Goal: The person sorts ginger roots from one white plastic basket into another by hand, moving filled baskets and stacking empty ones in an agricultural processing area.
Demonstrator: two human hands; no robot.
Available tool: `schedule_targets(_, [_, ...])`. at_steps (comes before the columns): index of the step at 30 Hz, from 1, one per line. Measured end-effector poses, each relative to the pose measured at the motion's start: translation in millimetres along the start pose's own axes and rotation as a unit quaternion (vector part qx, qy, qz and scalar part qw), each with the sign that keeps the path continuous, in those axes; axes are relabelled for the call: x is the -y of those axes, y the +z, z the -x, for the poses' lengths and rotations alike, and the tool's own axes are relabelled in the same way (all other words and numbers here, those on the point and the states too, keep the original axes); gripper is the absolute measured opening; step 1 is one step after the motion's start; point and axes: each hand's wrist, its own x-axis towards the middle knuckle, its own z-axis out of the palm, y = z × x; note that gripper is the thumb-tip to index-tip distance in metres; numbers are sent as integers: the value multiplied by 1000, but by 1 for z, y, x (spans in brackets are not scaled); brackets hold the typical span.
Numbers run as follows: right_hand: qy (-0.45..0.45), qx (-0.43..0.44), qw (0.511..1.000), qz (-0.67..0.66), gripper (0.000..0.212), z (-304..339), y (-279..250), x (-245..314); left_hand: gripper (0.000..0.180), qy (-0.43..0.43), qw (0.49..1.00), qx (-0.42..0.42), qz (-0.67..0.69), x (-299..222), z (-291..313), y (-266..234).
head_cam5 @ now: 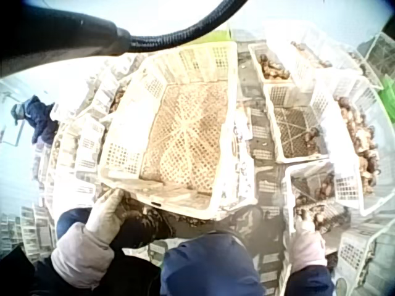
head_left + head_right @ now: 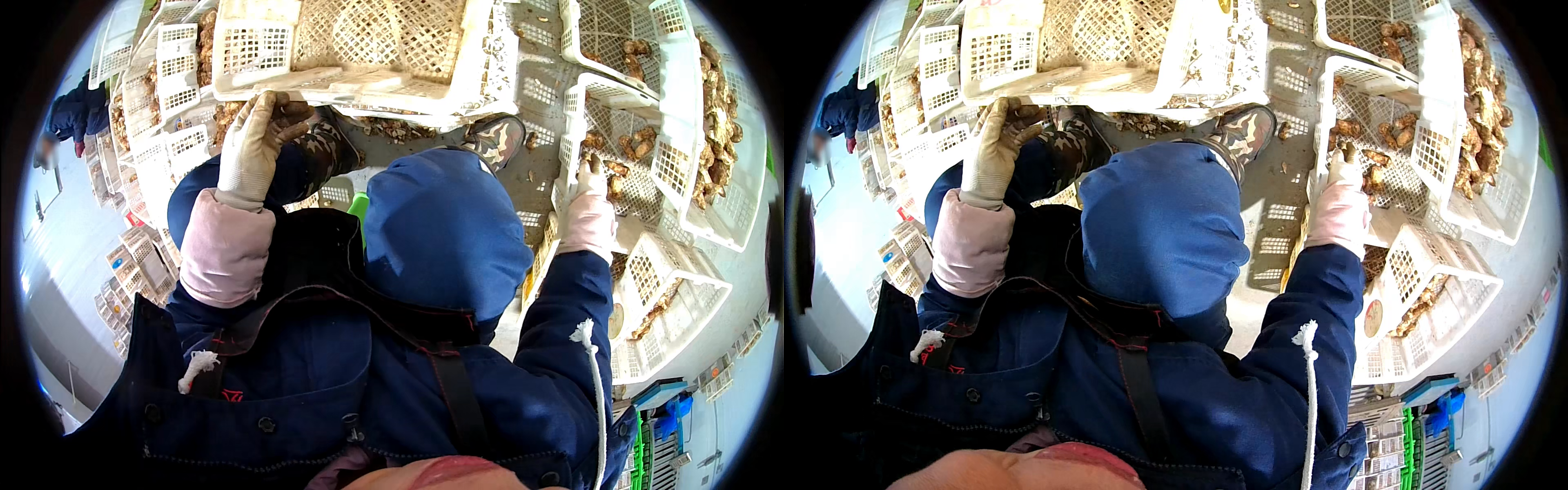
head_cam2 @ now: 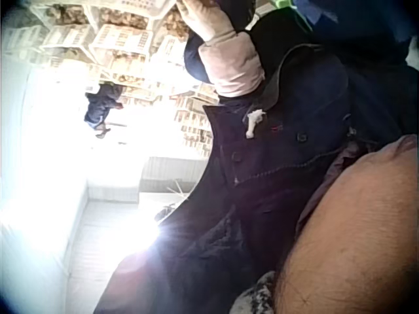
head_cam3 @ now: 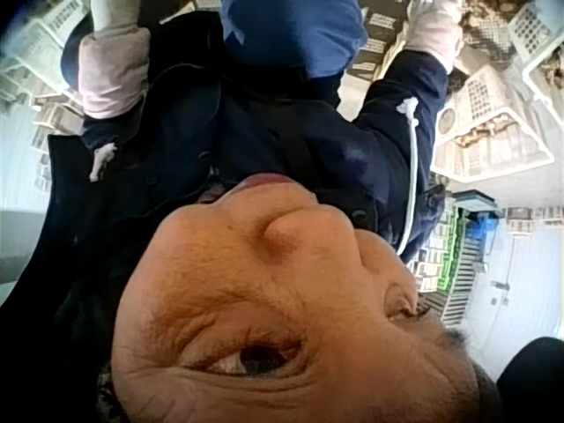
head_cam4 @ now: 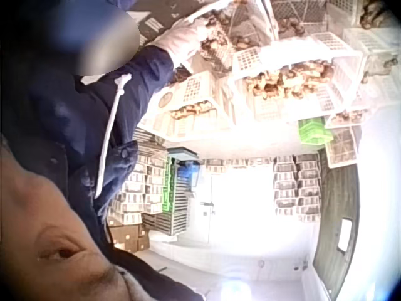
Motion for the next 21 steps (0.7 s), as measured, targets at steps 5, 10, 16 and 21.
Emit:
schedule_targets(5, [55,50,972,-222,50,4,23,-8,28,-2,1000,-5,7,5,2,-5])
schedule_targets(10, [30,24,995,-97,48,19,-1,-3,29,-14,1000,-3,8,4,-2,-7])
schedule_targets(16, [26,1,998,-49,46,30,-9,-10,29,-20,1000,-1,8,1,-4,-6])
schedule_targets(21, [16,1,1000,-11,45,30,-11,2,29,-28,1000,-13,2,3,2,-7])
